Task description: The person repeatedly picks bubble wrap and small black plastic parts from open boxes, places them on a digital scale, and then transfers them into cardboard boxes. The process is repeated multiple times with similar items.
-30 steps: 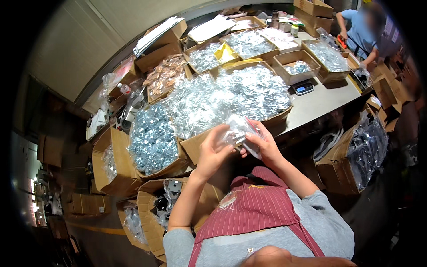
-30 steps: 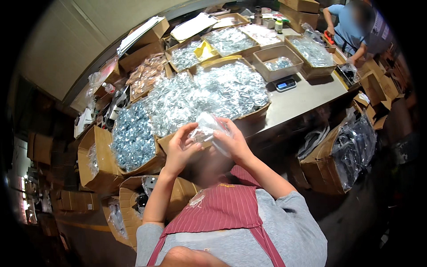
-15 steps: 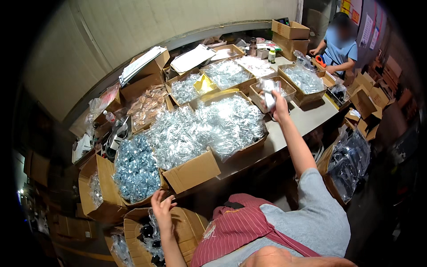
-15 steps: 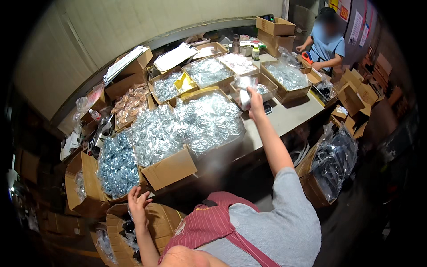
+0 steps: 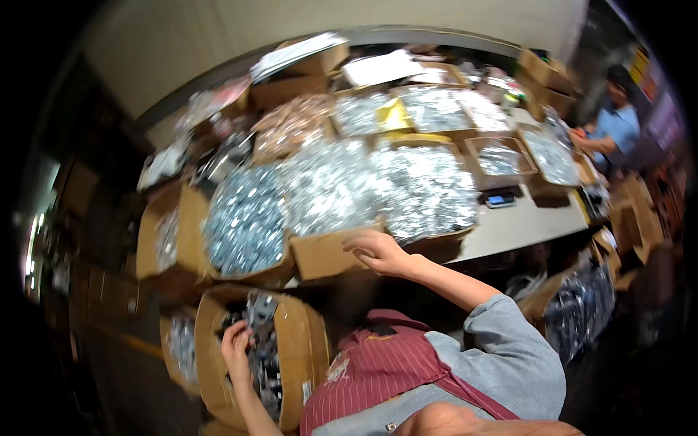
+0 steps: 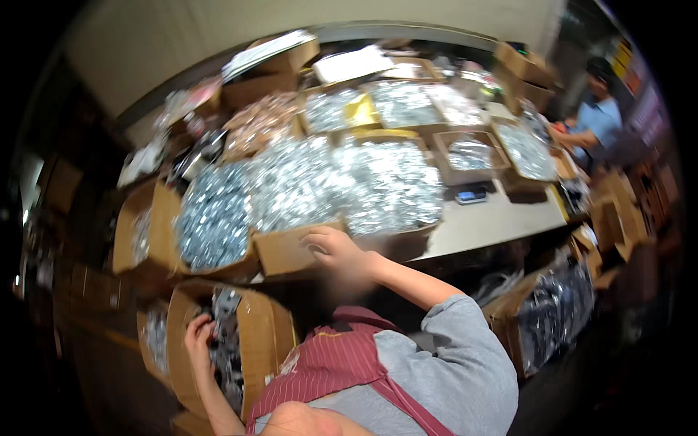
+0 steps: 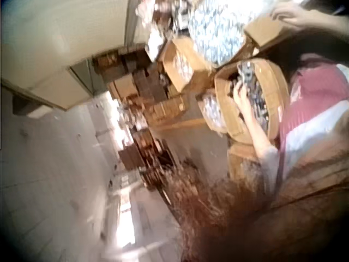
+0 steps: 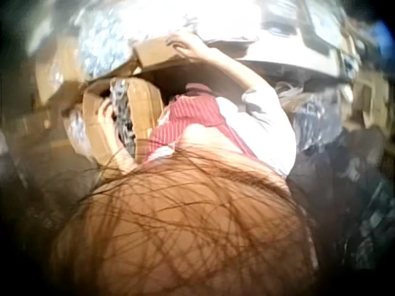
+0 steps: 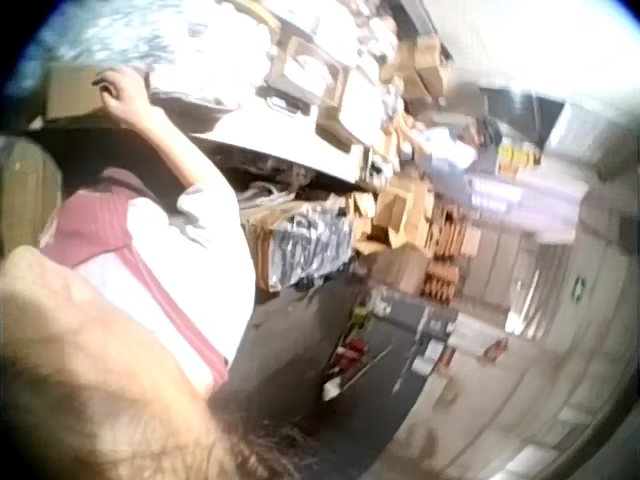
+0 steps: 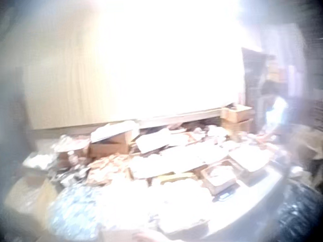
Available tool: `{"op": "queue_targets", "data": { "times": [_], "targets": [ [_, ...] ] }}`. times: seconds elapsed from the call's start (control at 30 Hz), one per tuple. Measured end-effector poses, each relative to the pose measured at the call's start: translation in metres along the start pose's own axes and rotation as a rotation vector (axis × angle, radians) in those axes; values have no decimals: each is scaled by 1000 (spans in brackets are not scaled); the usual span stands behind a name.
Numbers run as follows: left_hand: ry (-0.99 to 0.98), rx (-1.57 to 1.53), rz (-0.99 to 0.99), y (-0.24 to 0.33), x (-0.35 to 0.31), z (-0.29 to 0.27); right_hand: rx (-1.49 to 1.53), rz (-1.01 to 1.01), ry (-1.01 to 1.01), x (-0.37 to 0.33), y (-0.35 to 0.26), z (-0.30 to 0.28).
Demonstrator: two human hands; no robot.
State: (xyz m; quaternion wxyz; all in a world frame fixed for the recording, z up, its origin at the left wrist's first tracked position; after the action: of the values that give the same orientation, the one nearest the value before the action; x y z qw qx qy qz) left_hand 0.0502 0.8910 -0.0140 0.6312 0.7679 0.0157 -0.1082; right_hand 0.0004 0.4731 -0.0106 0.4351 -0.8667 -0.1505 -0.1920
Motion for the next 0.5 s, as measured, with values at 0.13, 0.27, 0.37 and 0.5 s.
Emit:
{"op": "queue_targets", "data": {
  "times": [0.13, 0.27, 0.37, 0.5],
  "targets": [
    [-12, -47, 27, -4, -17, -30, 90, -118, -223, 40, -55, 66],
    [15, 22, 26, -16, -44, -79, 121, -228, -247, 64, -85, 128],
    [116, -15, -71, -35, -60, -133, 162, -264, -303, 77, -104, 177],
    [235, -5, -96, -53, -72, -206, 101, -441, -393, 83, -135, 235]
  ]
}}
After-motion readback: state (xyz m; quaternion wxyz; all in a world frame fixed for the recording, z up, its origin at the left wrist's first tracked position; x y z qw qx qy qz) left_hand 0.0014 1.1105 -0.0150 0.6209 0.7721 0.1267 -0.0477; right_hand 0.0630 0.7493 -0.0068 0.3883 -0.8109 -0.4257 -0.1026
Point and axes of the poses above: each hand's wrist, its own x-axis towards the middle knuckle, its own z-axis out of the palm, y = z × x, the point moved 6 cm from there along x, towards the middle knuckle, and after that the axes turned 1 degree about -z, right-handed, at the moved point
